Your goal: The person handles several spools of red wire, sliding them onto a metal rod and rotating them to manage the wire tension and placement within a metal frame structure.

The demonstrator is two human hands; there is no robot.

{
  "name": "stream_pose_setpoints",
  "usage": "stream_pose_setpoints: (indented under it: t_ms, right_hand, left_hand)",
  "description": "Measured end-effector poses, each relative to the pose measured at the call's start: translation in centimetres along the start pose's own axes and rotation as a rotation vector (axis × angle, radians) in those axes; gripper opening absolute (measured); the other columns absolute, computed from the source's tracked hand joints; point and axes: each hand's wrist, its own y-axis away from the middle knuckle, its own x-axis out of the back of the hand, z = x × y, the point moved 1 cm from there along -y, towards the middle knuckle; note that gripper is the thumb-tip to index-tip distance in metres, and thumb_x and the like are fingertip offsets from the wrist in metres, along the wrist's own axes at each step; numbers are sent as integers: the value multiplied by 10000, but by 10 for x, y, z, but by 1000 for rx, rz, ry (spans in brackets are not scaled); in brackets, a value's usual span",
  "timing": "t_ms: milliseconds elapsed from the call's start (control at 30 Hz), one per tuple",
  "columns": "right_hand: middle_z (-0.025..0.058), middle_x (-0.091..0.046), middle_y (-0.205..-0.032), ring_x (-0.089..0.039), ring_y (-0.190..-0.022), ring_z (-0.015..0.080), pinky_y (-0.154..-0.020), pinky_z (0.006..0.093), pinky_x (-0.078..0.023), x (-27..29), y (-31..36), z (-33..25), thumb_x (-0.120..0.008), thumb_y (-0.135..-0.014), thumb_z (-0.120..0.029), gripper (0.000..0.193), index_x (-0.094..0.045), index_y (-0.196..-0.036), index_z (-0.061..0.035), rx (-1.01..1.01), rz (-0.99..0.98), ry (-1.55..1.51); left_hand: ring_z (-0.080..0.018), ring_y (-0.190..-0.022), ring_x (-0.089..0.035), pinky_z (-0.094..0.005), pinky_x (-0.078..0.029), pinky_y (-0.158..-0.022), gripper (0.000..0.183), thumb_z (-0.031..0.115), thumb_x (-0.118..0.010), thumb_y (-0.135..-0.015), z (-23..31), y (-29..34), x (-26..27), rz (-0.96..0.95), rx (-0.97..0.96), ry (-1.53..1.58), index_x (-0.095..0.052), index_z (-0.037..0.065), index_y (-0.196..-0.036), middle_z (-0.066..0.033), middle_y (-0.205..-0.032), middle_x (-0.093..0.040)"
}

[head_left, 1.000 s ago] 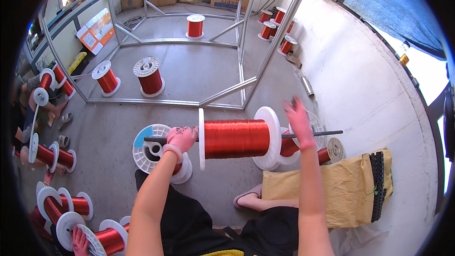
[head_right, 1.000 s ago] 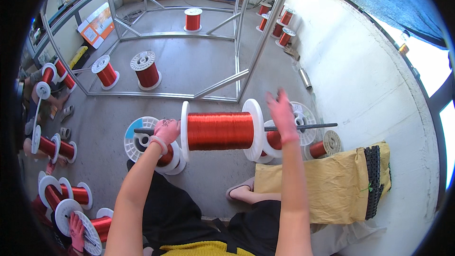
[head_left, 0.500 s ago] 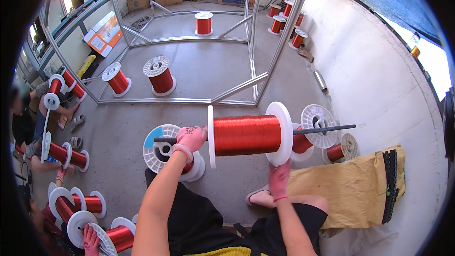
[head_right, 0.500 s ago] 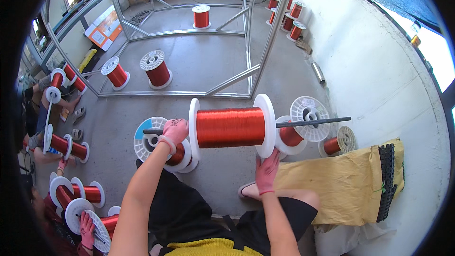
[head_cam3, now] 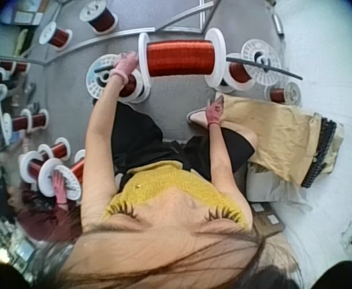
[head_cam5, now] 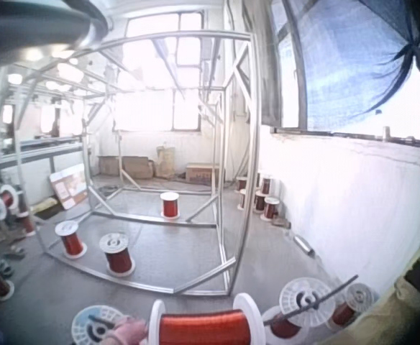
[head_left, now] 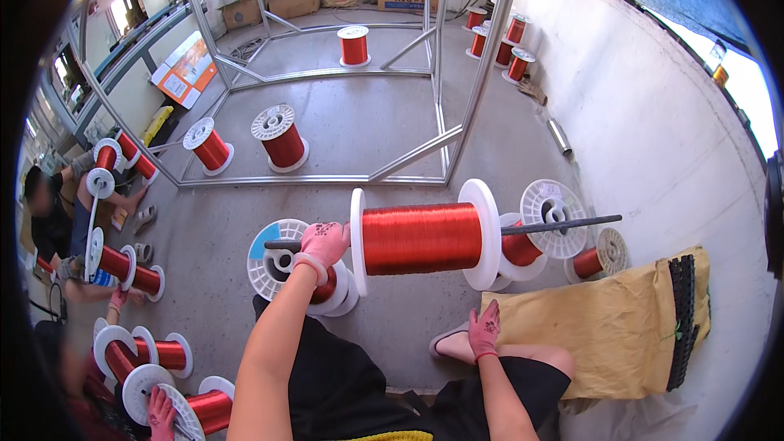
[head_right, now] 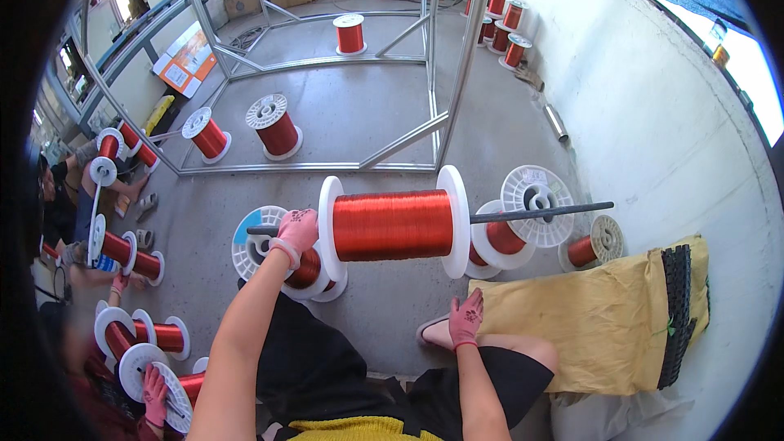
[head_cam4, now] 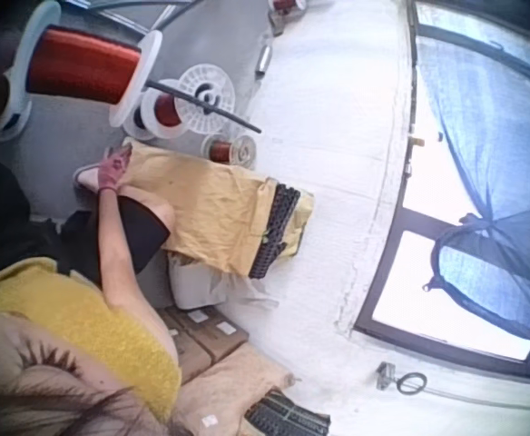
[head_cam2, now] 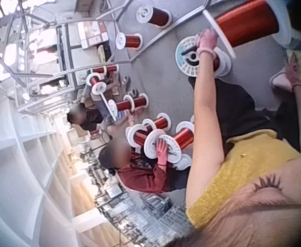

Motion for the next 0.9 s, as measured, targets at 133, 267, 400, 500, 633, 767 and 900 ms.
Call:
stream_pose_setpoints:
  t_ms: [133,267,400,500,633,767,900]
  right_hand:
    - [281,-365,-1321,-364,-1228,377,-1037,410,-276,-2,5,9,-514,-854,-332,676,-255,-1318,88,51,42,-10]
    - [248,-421,-1283,-433,-1170,357,-982,417,-340,17,-3,2,-505,-861,-342,618,-316,-1297,54,26,-45,37]
    - [163,-576,-1115,-576,-977,273,-847,352,-445,97,-16,-28,-509,-872,-404,529,-489,-1167,35,-201,-553,-250]
    - [73,-644,-901,-616,-792,170,-722,281,-471,197,-41,-65,-501,-886,-423,470,-600,-1040,10,-245,-926,-783]
    - [101,-607,-805,-555,-748,157,-715,291,-431,270,-107,-158,-487,-894,-355,414,-589,-1016,27,225,-139,-689]
    - [227,-562,-1134,-504,-1120,331,-950,379,-365,233,-178,-249,-477,-833,-497,660,-453,-1218,39,272,225,-156]
    - [250,-501,-1209,-441,-1182,356,-996,404,-320,191,-205,-253,-456,-803,-562,781,-368,-1279,51,97,-132,-48]
  left_hand:
    - [-351,-831,-624,-424,-476,-760,508,367,-280,-893,-2,-1,-2,10,36,-13,-673,49,-854,-196,-870,-640]
    - [-356,-844,-620,-427,-469,-775,528,375,-269,-898,-1,-1,-1,-24,52,38,-674,40,-845,-197,-864,-640]
    - [-359,-845,-617,-428,-463,-783,544,381,-264,-901,0,1,1,-5,53,91,-674,31,-831,-198,-852,-641]
    - [-358,-840,-618,-427,-462,-784,547,383,-263,-903,0,2,2,-13,50,118,-674,29,-828,-196,-855,-642]
    - [-355,-841,-619,-424,-462,-784,548,386,-262,-906,0,1,2,-10,76,134,-677,35,-834,-188,-864,-645]
    - [-356,-839,-619,-426,-465,-777,542,380,-258,-910,-1,1,3,-12,41,121,-679,43,-850,-184,-873,-647]
    - [-350,-836,-620,-432,-467,-770,534,367,-255,-914,-2,0,2,2,24,92,-678,48,-847,-182,-869,-647]
